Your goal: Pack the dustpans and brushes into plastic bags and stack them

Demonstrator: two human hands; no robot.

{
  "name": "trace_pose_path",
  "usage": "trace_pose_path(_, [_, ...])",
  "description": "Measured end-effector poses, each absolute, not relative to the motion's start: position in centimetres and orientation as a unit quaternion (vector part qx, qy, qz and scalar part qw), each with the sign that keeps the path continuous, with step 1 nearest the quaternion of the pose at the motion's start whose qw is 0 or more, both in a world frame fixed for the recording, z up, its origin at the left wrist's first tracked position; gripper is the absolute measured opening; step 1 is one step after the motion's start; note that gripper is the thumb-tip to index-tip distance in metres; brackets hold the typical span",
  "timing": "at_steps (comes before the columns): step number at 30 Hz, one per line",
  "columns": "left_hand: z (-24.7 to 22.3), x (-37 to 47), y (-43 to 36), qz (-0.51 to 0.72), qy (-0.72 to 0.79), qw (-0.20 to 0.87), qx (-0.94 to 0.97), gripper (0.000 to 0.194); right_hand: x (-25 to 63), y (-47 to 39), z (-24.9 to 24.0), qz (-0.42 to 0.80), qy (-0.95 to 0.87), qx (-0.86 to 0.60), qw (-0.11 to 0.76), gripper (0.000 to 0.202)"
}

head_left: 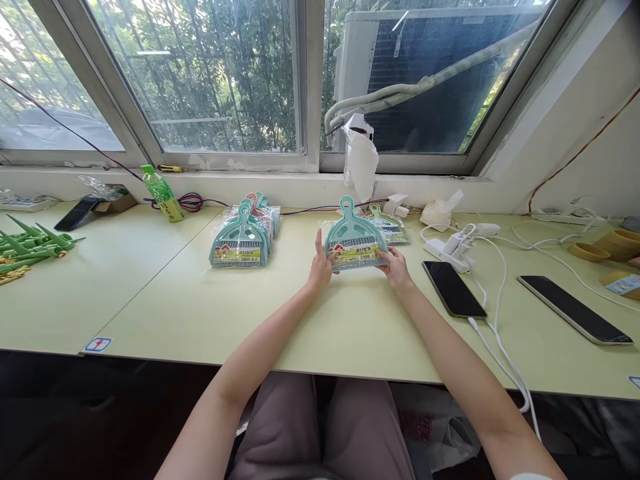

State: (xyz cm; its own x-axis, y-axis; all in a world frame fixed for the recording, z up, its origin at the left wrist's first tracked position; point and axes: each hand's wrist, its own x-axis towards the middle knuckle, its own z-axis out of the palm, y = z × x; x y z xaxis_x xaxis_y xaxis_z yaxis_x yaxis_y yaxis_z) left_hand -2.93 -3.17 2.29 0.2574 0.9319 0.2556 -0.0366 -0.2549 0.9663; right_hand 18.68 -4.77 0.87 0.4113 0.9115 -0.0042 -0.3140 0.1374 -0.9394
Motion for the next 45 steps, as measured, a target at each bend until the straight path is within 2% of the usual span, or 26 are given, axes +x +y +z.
trace_pose_path(4, [2.0, -3.3, -2.5, 0.47, 0.411, 0.459, 0.632, 0.088, 18.3, -4.8, 0.7, 0.427, -0.353, -0.524, 0.646, 0.034])
trace_pose_path(10, [1.0, -4.3, -1.0, 0.423, 0.482, 0.316, 0.699, 0.082, 17.6, -5.0, 0.3, 0.396, -0.466, -0.601, 0.514, 0.044])
trace_pose_path(13, [0.7, -4.5, -0.6, 0.402, 0.511, 0.306, 0.696, 0.076, 17.5, -5.0, 0.0, 0.396, -0.481, -0.608, 0.492, 0.048])
trace_pose_path(16, [0.8, -4.5, -0.8, 0.385, 0.535, 0.263, 0.704, 0.067, 17.6, -4.9, -0.3, 0.398, -0.471, -0.614, 0.492, 0.044])
trace_pose_path(18, [1.0, -4.4, -1.2, 0.383, 0.543, 0.171, 0.727, 0.061, 17.6, -4.9, -0.3, 0.398, -0.461, -0.617, 0.497, 0.039])
trace_pose_path(21, [1.6, -4.2, -2.1, 0.372, 0.502, -0.031, 0.781, 0.052, 17.4, -5.0, 0.0, 0.407, -0.44, -0.628, 0.496, 0.033])
trace_pose_path(23, [1.8, -3.8, -2.6, 0.333, 0.422, -0.142, 0.831, 0.047, 17.4, -5.2, 0.4, 0.422, -0.423, -0.631, 0.495, 0.028])
trace_pose_path(26, [1.9, -2.8, -3.4, 0.239, 0.264, -0.22, 0.908, 0.044, 17.4, -5.2, 0.8, 0.442, -0.411, -0.621, 0.5, 0.022])
trace_pose_path(29, [1.8, -2.0, -3.8, 0.173, 0.194, -0.263, 0.929, 0.043, 17.5, -5.0, 0.7, 0.452, -0.408, -0.617, 0.499, 0.019])
trace_pose_path(32, [1.7, -1.8, -4.0, 0.135, 0.235, -0.29, 0.918, 0.038, 17.5, -4.7, 0.4, 0.456, -0.401, -0.616, 0.502, 0.02])
trace_pose_path(37, [1.6, -1.6, -4.6, 0.157, 0.244, -0.339, 0.895, 0.038, 17.7, -4.6, 0.3, 0.466, -0.404, -0.606, 0.503, 0.024])
trace_pose_path(41, [0.9, -1.4, -4.0, 0.173, 0.147, -0.291, 0.929, 0.04, 17.6, -4.8, 0.7, 0.457, -0.43, -0.603, 0.492, 0.02])
trace_pose_path(45, [0.4, -2.0, -2.5, 0.189, 0.184, -0.225, 0.938, 0.038, 17.3, -4.7, 0.8, 0.445, -0.444, -0.622, 0.467, 0.022])
